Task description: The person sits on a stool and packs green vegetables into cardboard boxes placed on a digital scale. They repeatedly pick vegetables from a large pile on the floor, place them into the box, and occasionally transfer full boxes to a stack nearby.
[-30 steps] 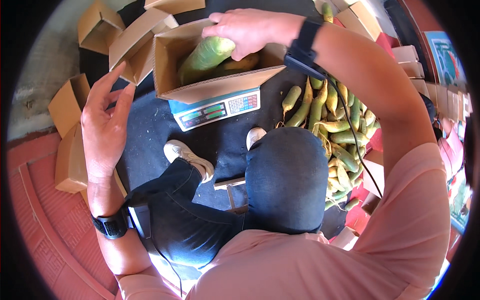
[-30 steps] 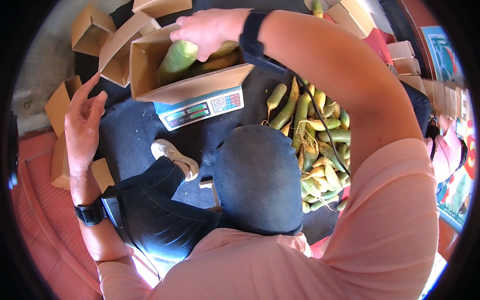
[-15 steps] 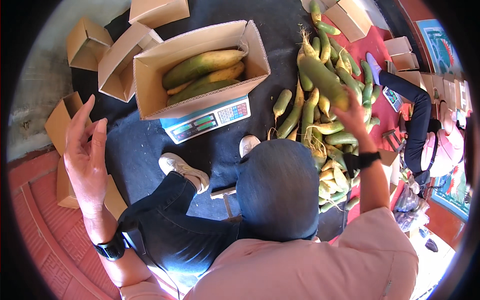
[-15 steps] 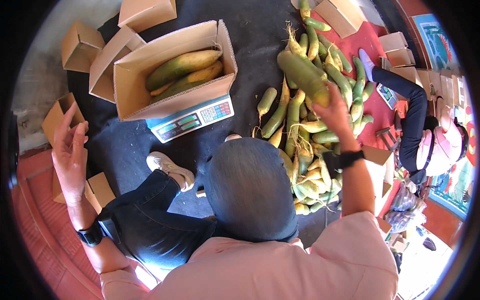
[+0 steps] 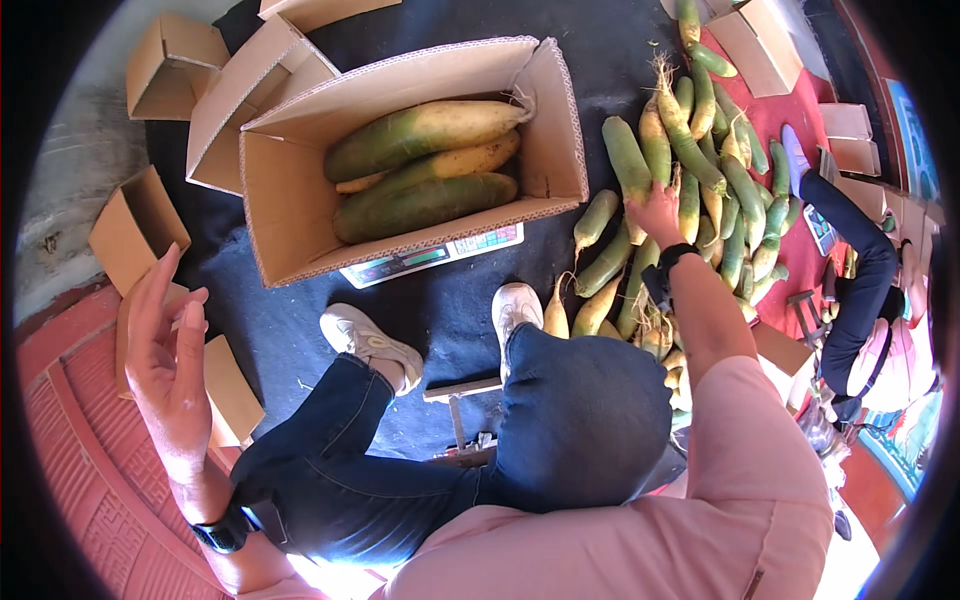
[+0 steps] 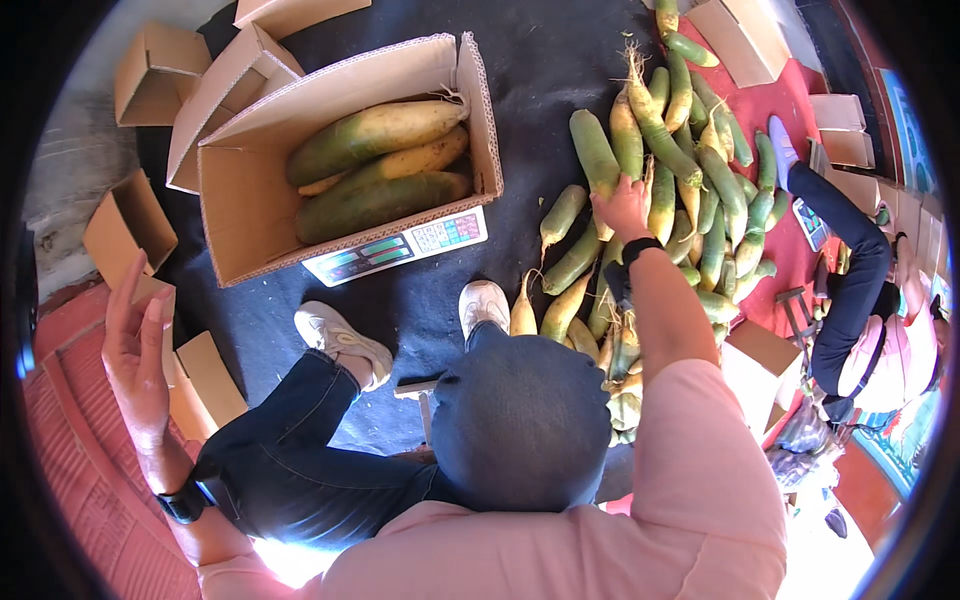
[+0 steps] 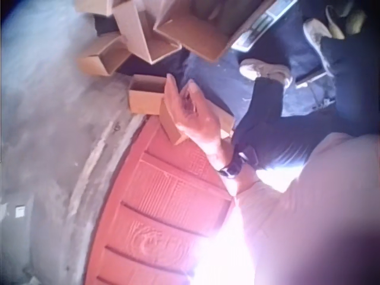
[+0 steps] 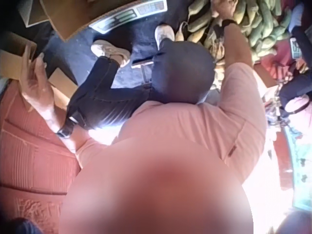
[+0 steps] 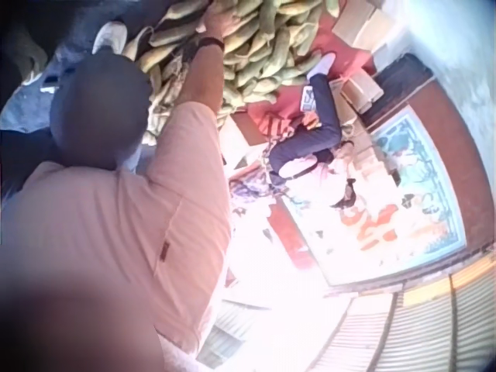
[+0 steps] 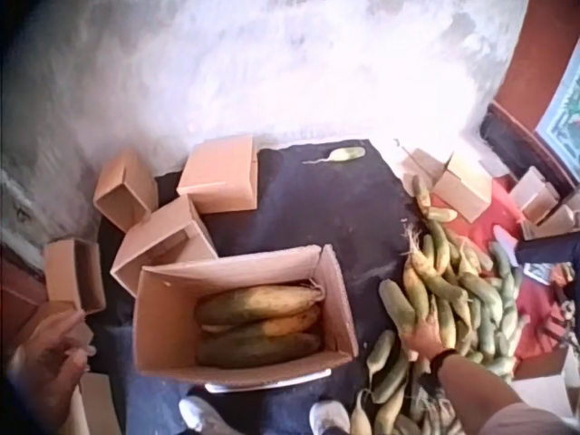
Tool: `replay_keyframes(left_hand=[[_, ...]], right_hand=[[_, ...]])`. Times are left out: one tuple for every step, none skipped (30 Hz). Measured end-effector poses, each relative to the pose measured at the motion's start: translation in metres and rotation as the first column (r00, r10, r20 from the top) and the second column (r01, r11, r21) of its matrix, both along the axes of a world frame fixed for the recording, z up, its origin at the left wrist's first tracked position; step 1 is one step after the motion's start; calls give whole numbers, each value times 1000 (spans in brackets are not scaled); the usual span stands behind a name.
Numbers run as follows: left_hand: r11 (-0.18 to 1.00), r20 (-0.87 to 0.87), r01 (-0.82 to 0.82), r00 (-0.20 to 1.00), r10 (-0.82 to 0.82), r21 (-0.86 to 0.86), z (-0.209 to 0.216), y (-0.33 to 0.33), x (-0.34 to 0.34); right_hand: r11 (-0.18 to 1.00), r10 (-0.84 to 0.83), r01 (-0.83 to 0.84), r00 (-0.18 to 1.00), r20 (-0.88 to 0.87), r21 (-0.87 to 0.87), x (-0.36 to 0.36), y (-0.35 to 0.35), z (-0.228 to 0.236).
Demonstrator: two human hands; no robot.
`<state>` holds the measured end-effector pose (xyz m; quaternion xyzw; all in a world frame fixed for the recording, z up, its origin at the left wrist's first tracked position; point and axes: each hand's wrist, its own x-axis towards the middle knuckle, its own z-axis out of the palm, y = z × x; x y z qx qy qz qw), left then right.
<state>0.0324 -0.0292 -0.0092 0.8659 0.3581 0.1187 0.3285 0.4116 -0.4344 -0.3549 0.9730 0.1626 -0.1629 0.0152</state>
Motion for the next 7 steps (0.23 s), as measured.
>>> replay_keyframes(left_hand=[[1000, 2, 4, 1000, -4, -19, -2, 2, 0], [1000, -1, 14, 1000, -14, -24, -5, 5, 1], [1000, -43, 2, 999, -3, -6, -3, 4, -3], [1000, -40, 24, 999, -25, -14, -5, 8, -1], [999, -64, 17, 998, -20, -41, -6, 9, -1], [998, -80, 5, 997, -11, -65, -6, 11, -2], [996, -96, -8, 995, -1, -88, -7, 13, -3]], right_hand=[[999, -9, 6, 998, -55, -51, 13, 4, 14], [994, 105, -99, 986, 133, -51, 37, -18, -3], [995, 46, -35, 991, 125, -89, 33, 15, 33], [967, 81, -19, 968, 236, -253, 61, -4, 36], [976, 45, 22, 953, 300, -218, 67, -1, 48], [967, 61, 19, 951, 303, -254, 81, -6, 52], [968, 71, 6, 953, 294, -253, 85, -2, 43]])
